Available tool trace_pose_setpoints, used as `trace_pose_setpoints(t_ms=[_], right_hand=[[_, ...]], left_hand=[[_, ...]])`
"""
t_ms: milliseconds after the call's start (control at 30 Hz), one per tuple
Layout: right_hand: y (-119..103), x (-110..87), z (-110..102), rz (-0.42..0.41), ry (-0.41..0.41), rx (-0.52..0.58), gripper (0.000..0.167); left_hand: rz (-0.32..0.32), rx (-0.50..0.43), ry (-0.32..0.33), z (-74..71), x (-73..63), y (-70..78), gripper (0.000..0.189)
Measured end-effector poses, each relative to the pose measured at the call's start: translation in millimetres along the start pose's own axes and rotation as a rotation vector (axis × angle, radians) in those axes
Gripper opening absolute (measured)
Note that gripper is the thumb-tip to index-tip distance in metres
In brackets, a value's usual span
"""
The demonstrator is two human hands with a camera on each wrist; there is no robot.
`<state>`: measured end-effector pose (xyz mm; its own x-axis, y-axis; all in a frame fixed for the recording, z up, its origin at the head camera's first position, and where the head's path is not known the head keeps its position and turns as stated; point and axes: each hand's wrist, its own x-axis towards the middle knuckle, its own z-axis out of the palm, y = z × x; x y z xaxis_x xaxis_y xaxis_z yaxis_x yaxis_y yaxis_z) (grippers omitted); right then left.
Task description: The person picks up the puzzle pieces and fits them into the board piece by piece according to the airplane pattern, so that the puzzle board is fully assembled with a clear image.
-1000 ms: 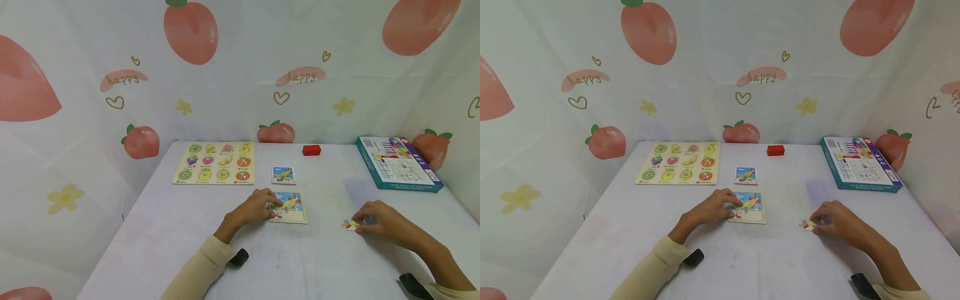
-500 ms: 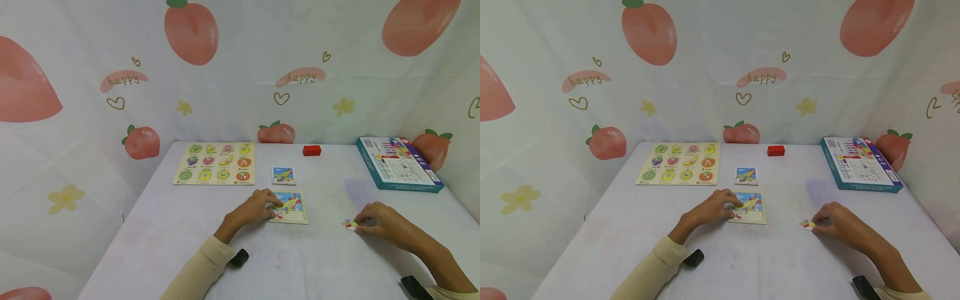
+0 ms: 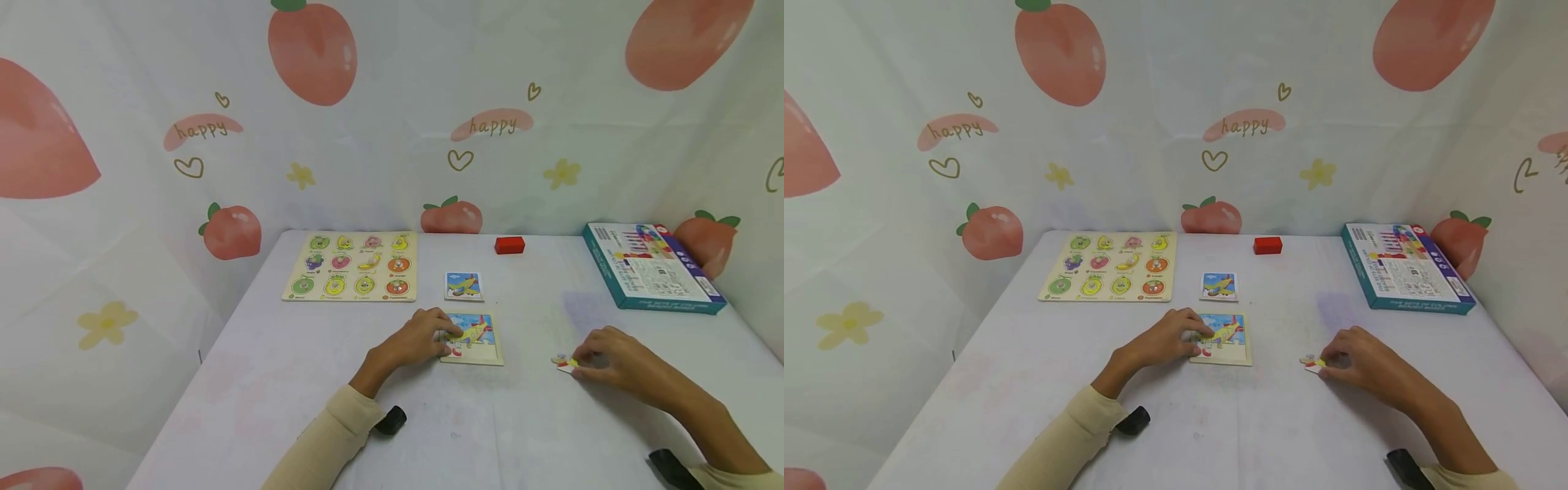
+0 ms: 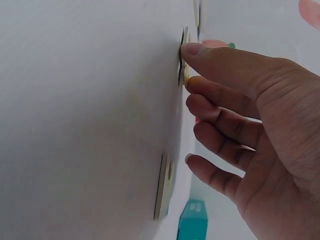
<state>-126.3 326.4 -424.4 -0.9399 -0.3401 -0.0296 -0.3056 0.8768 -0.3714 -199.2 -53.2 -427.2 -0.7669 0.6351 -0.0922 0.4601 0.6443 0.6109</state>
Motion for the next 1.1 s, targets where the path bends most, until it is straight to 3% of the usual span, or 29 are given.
trace_pose_setpoints(t_ms=[700,1100], right_hand=[[-57.6,58.4,9.7,-0.146,0.007,0.033,0.018],[-84.3,86.8,20.0,-0.222,-0.030,0.038,0.022]], left_hand=[[0.013,-0.006,0.004,2.0,1.6,-2.7,0.037],[0.013,-0.018,0.002,0.3,0.8,-1.6,0.036]])
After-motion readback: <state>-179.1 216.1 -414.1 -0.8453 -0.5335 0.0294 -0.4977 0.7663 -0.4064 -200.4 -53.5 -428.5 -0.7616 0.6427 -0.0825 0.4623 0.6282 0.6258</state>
